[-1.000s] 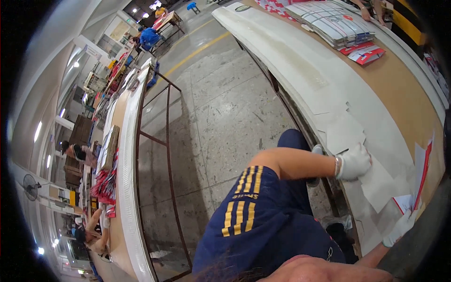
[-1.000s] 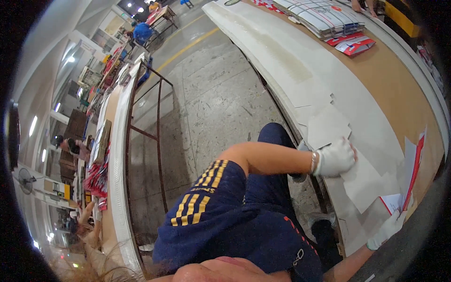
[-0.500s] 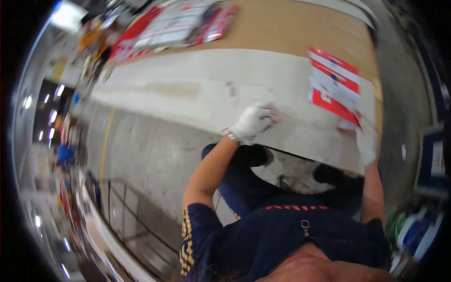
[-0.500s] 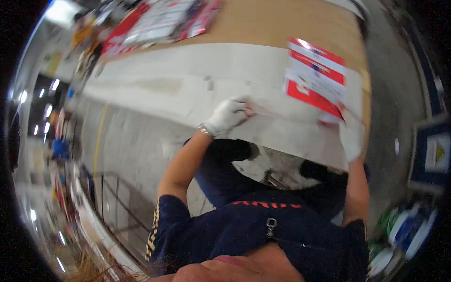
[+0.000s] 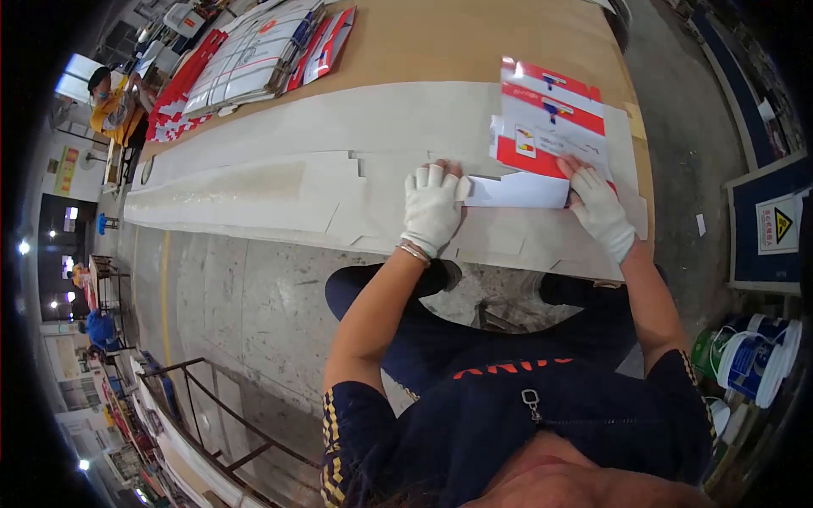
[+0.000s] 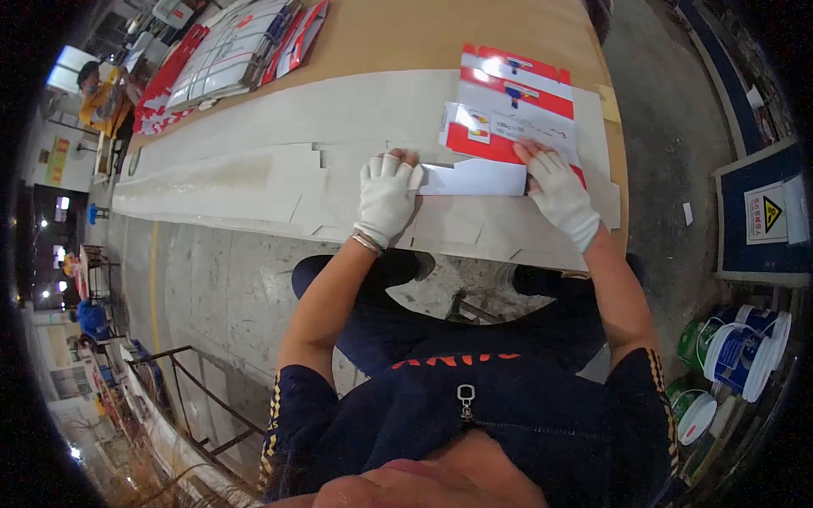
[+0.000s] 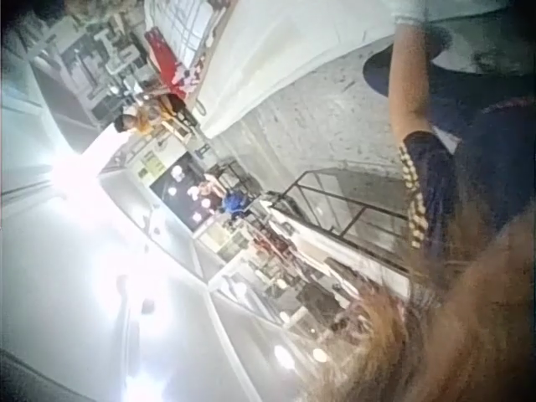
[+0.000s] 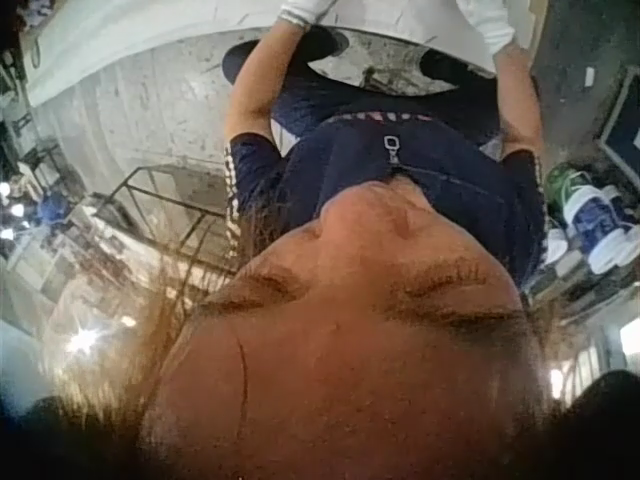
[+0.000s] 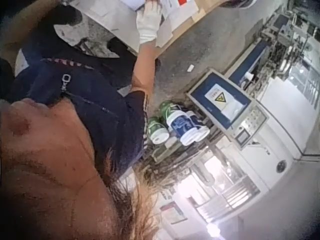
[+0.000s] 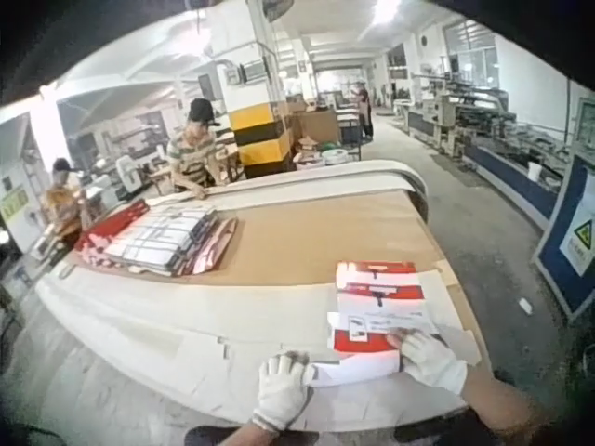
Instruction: Folding and stacking paper packaging inserts into a stack on a workbench.
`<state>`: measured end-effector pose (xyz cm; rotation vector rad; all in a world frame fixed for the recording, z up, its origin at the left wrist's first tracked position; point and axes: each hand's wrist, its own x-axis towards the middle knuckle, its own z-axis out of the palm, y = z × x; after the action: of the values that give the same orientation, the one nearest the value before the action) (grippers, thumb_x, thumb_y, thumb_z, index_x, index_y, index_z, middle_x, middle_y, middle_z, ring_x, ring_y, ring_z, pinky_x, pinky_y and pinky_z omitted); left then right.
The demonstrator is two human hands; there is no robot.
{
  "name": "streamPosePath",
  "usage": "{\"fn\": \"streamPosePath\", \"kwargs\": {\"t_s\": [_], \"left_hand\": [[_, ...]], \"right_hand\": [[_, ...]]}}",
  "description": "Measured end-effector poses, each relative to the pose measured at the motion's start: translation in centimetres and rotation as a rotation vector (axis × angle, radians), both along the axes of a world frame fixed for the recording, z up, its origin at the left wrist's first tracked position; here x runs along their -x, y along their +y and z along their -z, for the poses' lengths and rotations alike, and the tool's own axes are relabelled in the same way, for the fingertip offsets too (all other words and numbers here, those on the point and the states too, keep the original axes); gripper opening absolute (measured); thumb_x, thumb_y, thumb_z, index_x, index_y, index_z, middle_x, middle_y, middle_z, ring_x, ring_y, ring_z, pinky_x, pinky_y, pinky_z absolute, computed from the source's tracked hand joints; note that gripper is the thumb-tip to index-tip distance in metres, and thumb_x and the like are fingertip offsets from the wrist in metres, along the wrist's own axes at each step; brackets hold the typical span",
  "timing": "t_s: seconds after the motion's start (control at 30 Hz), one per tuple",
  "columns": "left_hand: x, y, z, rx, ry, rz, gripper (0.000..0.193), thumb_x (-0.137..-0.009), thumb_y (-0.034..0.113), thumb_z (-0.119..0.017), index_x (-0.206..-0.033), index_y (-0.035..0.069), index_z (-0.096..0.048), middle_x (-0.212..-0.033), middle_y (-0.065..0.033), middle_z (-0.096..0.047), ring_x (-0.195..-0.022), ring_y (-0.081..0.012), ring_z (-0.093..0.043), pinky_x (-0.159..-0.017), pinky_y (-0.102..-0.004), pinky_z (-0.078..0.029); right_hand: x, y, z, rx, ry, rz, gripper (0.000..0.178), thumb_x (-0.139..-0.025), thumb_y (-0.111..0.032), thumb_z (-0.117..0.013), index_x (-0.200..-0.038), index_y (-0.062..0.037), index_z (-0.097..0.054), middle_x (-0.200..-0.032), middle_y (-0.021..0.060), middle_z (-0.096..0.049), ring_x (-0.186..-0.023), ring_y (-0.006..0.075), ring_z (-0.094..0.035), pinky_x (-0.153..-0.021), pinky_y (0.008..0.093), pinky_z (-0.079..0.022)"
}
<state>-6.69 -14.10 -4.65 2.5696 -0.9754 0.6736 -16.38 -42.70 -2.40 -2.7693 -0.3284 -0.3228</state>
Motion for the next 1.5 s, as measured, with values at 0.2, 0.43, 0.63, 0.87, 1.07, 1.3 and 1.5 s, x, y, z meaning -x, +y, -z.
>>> {"fn": "streamPosePath", "kwargs": {"t_s": [0.2, 0.43, 0.63, 0.87, 1.07, 1.3, 1.5], "left_hand": [[-1.5, 2.7, 1.1, 0.216, 0.341, 0.111, 0.015, -0.073, 0.017, -0.064, -0.086, 0.013, -0.07, -0.101, -0.0092, -0.056, -0.095, -0.0298, -0.051, -0.083, -0.0406, -0.044], [-0.7, -0.3, 1.2, 0.148, 0.295, -0.126, 0.015, -0.076, 0.021, -0.064, -0.089, 0.013, -0.067, -0.101, -0.0091, -0.056, -0.096, -0.0292, -0.05, -0.082, -0.0414, -0.042], [-0.9, 0.1, 2.3, -0.109, 0.063, -0.039, 0.048, -0.082, 0.035, -0.058, -0.125, 0.013, -0.055, -0.127, -0.0156, -0.048, -0.118, -0.0352, -0.043, -0.095, -0.0516, -0.033], [0.5, 4.7, -1.9, -0.313, 0.363, 0.055, 0.099, -0.069, 0.066, -0.062, -0.141, 0.004, -0.033, -0.15, -0.0224, -0.02, -0.141, -0.0396, -0.01, -0.109, -0.061, -0.009], [1.4, 8.5, -4.3, -0.63, 0.261, -0.011, 0.08, -0.07, 0.055, -0.064, -0.128, 0.003, -0.047, -0.133, -0.0194, -0.047, -0.13, -0.0373, -0.037, -0.106, -0.058, -0.022], [1.8, 7.7, -3.9, -0.688, 0.083, -0.056, 0.038, -0.078, 0.019, -0.059, -0.115, 0.008, -0.058, -0.098, -0.009, -0.065, -0.106, -0.027, -0.057, -0.094, -0.0432, -0.036], [-0.9, 8.6, -3.3, 0.023, 0.486, -0.428, 0.053, -0.073, 0.028, -0.067, -0.119, 0.005, -0.054, -0.099, -0.0096, -0.063, -0.101, -0.03, -0.054, -0.087, -0.0423, -0.038]], "right_hand": [[-1.0, -1.1, 0.0, -0.182, 0.054, -0.009, 0.063, -0.079, 0.005, -0.049, -0.14, -0.008, -0.037, -0.131, 0.0195, -0.047, -0.123, 0.0363, -0.044, -0.102, 0.0392, -0.038], [1.6, -0.9, 1.0, -0.309, -0.053, 0.108, 0.062, -0.081, 0.001, -0.049, -0.141, -0.0089, -0.036, -0.139, 0.0182, -0.04, -0.13, 0.0356, -0.037, -0.107, 0.0418, -0.031], [0.7, 2.6, 2.8, 0.283, 0.099, -0.067, 0.063, -0.082, -0.018, -0.056, -0.142, -0.0128, -0.036, -0.149, 0.0086, -0.031, -0.139, 0.0296, -0.025, -0.108, 0.0588, -0.017], [-3.2, 6.5, 2.5, 0.284, 0.081, -0.301, 0.069, -0.084, -0.049, -0.054, -0.141, -0.013, -0.037, -0.148, 0.0101, -0.031, -0.138, 0.0313, -0.025, -0.107, 0.061, -0.016], [-3.3, 6.7, 2.4, 0.229, 0.13, -0.317, 0.073, -0.084, -0.05, -0.055, -0.142, -0.0096, -0.035, -0.15, 0.0105, -0.027, -0.14, 0.0315, -0.02, -0.109, 0.0594, -0.011], [-3.1, 6.4, 2.9, 0.171, 0.159, -0.308, 0.076, -0.082, -0.048, -0.057, -0.141, -0.0065, -0.034, -0.15, 0.0103, -0.027, -0.141, 0.0308, -0.018, -0.111, 0.0573, -0.007], [-3.3, 6.6, 2.4, 0.166, 0.159, -0.299, 0.077, -0.082, -0.049, -0.057, -0.142, -0.0063, -0.034, -0.15, 0.0104, -0.028, -0.14, 0.0308, -0.019, -0.111, 0.0572, -0.007]]}}
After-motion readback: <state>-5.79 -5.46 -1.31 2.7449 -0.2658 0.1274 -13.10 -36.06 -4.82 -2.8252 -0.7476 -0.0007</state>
